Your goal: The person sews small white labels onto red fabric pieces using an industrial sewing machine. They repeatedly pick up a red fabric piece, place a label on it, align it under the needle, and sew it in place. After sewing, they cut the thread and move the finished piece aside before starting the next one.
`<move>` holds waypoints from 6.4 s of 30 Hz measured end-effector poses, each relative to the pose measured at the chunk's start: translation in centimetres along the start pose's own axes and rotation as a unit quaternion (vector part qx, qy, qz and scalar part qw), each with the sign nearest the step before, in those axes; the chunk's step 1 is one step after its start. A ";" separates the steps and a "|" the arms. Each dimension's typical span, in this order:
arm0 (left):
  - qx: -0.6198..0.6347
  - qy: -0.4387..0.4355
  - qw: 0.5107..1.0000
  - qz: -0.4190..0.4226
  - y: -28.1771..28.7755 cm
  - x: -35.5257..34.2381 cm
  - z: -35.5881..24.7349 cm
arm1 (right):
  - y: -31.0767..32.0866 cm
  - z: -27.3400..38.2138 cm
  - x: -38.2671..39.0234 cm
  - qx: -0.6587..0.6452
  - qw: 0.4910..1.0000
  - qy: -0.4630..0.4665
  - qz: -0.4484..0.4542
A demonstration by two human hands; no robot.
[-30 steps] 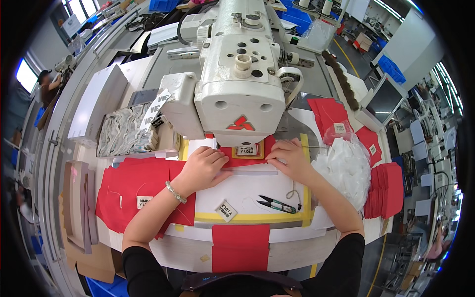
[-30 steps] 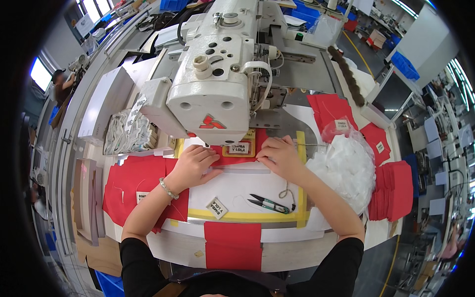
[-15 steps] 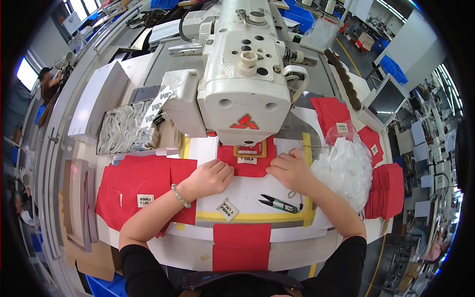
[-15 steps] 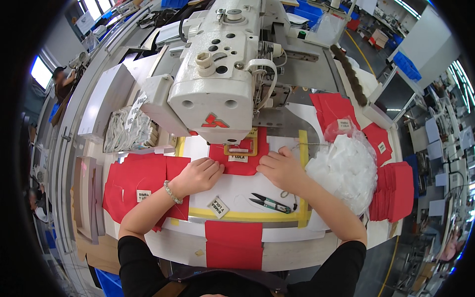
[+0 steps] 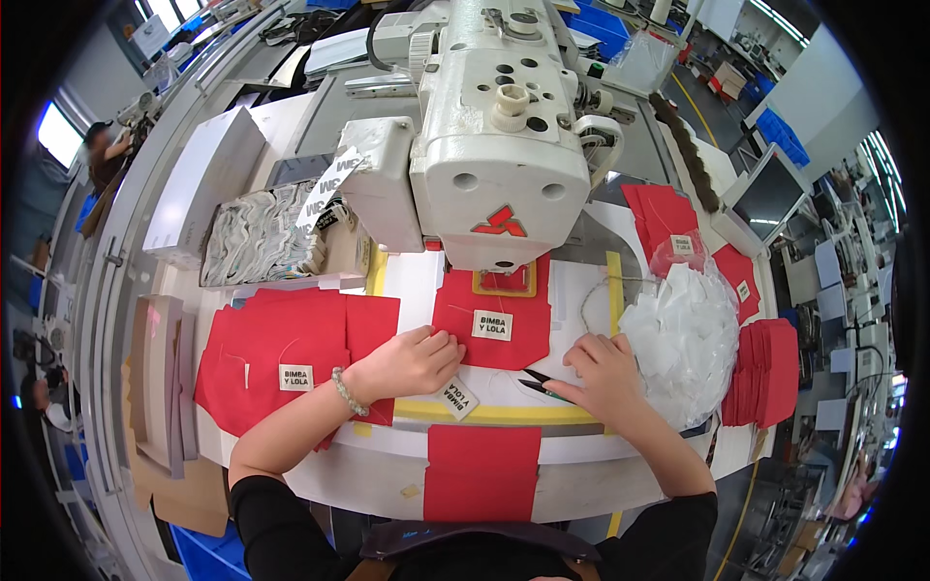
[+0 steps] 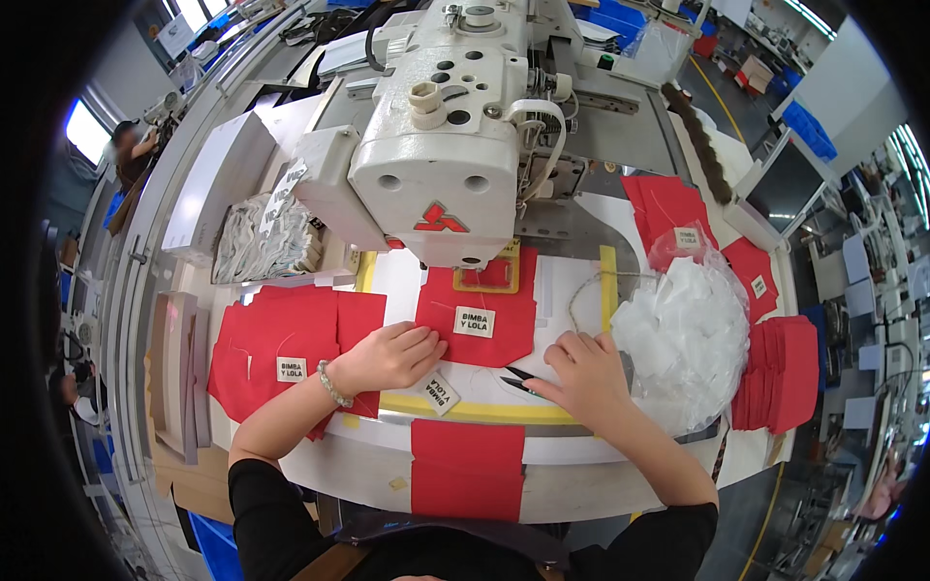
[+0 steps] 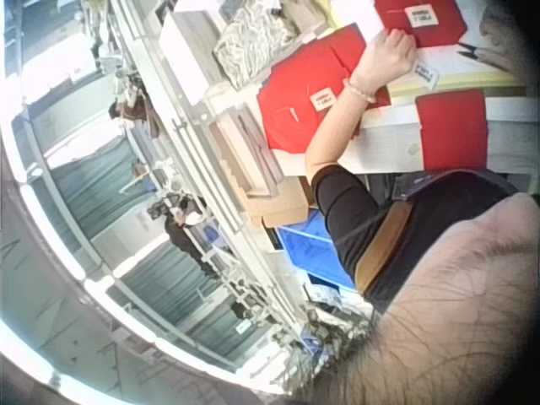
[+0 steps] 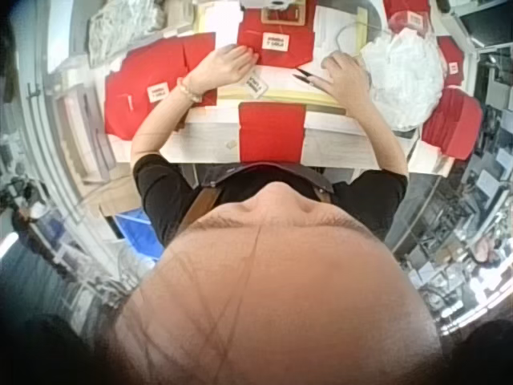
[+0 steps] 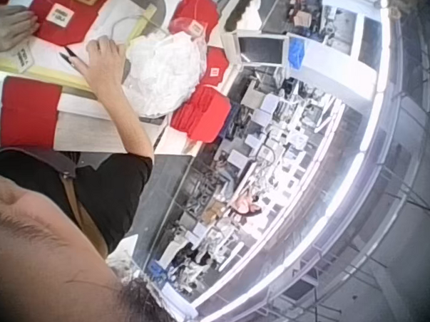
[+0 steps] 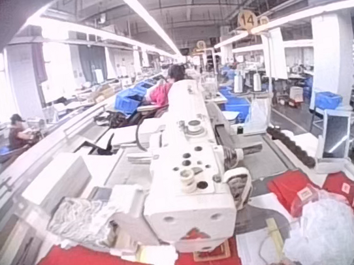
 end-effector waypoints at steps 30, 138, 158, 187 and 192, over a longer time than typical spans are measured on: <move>0.274 0.150 0.938 -0.154 4.2 1.8 2.1 | 0.4 -4.7 1.2 -0.485 0.821 -0.291 0.078; 0.137 0.369 0.900 -0.186 5.0 3.2 -3.9 | 5.0 -9.6 7.2 0.064 0.950 -0.254 -0.168; 0.639 0.437 0.525 -0.355 2.9 -0.8 -8.6 | -0.7 5.1 1.7 -0.540 0.792 -0.128 0.253; 0.669 0.438 0.343 -0.493 1.7 -0.4 -9.1 | -4.1 4.1 2.6 -0.771 0.589 -0.164 0.179; 0.669 0.442 0.334 -0.495 1.6 -0.5 -9.1 | -3.8 4.1 2.4 -0.757 0.611 -0.156 0.172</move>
Point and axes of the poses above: each hand's wrist, its own x-axis away from the middle knuckle, its own y-axis out of the back of the hand, z = x × y, the point moved 5 cm from there along -x, towards the middle knuckle, and after that the axes turned 6 degrees about -y, right-handed, at the moved point
